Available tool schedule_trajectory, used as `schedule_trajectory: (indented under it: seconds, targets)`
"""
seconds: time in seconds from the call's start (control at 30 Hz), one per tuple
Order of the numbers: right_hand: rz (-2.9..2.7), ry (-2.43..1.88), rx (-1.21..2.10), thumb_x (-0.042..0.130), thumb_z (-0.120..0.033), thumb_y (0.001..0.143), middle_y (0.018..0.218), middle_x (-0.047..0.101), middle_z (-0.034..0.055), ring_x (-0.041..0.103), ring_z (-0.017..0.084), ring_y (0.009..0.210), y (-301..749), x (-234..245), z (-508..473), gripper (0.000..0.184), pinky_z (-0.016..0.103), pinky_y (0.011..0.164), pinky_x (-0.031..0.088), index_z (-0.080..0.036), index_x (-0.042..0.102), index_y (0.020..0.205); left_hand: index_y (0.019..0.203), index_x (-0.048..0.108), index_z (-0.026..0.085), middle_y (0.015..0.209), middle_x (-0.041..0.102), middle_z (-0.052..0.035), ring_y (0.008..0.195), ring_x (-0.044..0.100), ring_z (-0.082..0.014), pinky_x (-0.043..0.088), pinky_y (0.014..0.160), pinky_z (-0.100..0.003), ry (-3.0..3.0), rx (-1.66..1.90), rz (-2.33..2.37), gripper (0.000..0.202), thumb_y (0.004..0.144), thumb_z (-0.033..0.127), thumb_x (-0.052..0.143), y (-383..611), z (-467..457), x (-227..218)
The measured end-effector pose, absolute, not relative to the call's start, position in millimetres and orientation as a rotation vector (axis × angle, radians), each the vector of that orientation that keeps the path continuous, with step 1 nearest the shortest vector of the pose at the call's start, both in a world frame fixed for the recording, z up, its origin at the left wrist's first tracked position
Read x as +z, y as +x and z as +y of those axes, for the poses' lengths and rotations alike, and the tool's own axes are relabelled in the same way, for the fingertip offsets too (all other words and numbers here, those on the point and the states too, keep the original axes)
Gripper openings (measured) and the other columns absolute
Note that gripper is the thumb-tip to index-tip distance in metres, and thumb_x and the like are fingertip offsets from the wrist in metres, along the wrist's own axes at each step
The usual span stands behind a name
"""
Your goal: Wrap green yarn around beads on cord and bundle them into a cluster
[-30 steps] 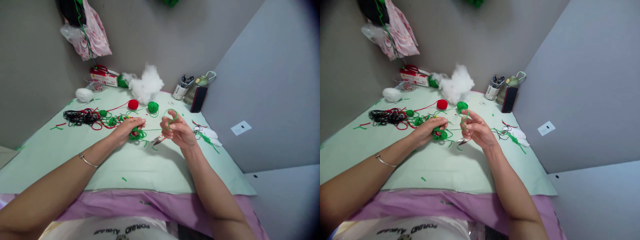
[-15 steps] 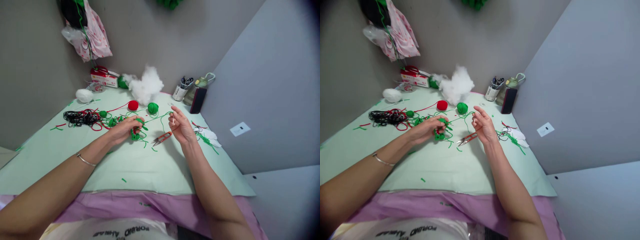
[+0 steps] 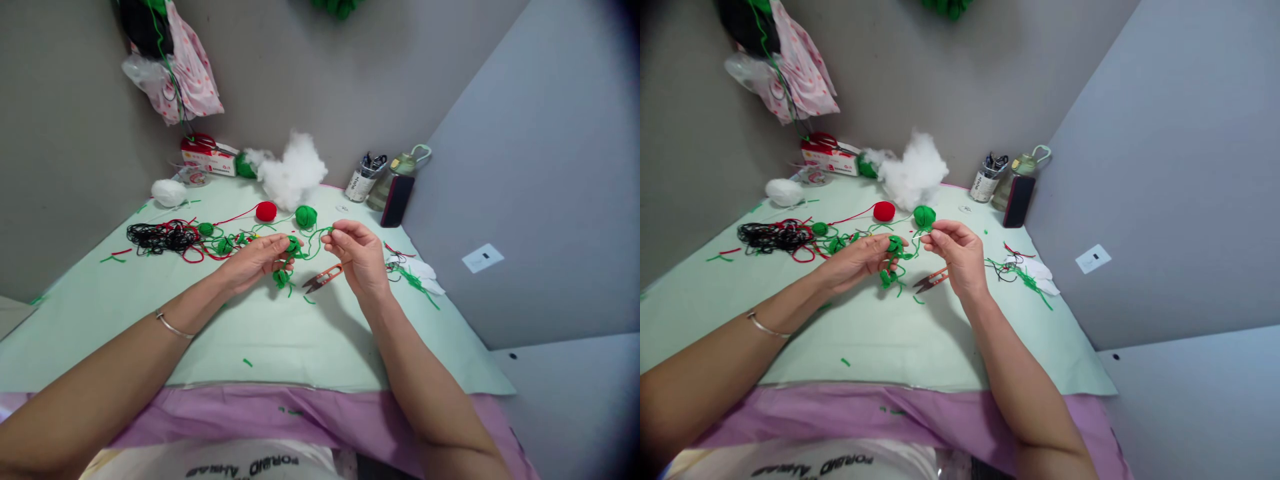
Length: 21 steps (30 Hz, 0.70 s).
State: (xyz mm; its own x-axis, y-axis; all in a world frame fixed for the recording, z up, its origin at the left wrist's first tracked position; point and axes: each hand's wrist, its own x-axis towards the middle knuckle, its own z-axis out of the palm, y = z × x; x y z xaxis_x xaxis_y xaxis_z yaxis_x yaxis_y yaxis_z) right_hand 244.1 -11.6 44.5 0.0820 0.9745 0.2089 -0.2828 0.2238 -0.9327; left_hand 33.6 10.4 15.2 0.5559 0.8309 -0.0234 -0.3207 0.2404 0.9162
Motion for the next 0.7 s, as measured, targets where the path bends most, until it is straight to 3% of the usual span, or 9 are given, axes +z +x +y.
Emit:
schedule_trajectory:
  seconds: [0.27, 0.37, 0.7]
  targets:
    - [-1.408, -0.923, 0.744, 0.074, -0.026, 0.084, 0.086, 0.067, 0.0007, 0.070, 0.013, 0.072, 230, 41, -26, 0.006, 0.030, 0.071, 0.061, -0.021, 0.074, 0.088, 0.107, 0.069, 0.017, 0.093, 0.066, -0.0024, 0.075, 0.064, -0.0113, 0.056, 0.074, -0.026, 0.998, 0.882, 0.561, 0.034, 0.081, 0.037, 0.080, 37, 6, 19]
    - [-1.533, -0.947, 0.638, 0.069, -0.027, 0.088, 0.089, 0.066, 0.0012, 0.069, 0.012, 0.073, 231, 39, -27, 0.008, 0.029, 0.071, 0.060, -0.022, 0.075, 0.092, 0.104, 0.068, 0.017, 0.091, 0.066, -0.0014, 0.075, 0.064, -0.0110, 0.057, 0.074, -0.025, 0.979, 0.895, 0.568, 0.032, 0.081, 0.035, 0.080, 37, 6, 21]
    - [-1.526, -0.917, 0.563, 0.068, -0.022, 0.089, 0.086, 0.063, 0.0006, 0.066, 0.012, 0.071, 233, 43, -29, 0.006, 0.028, 0.067, 0.058, -0.022, 0.074, 0.091, 0.102, 0.068, 0.017, 0.092, 0.067, -0.0011, 0.074, 0.066, -0.0114, 0.058, 0.073, -0.025, 0.995, 0.905, 0.603, 0.034, 0.078, 0.036, 0.083, 36, 7, 19]
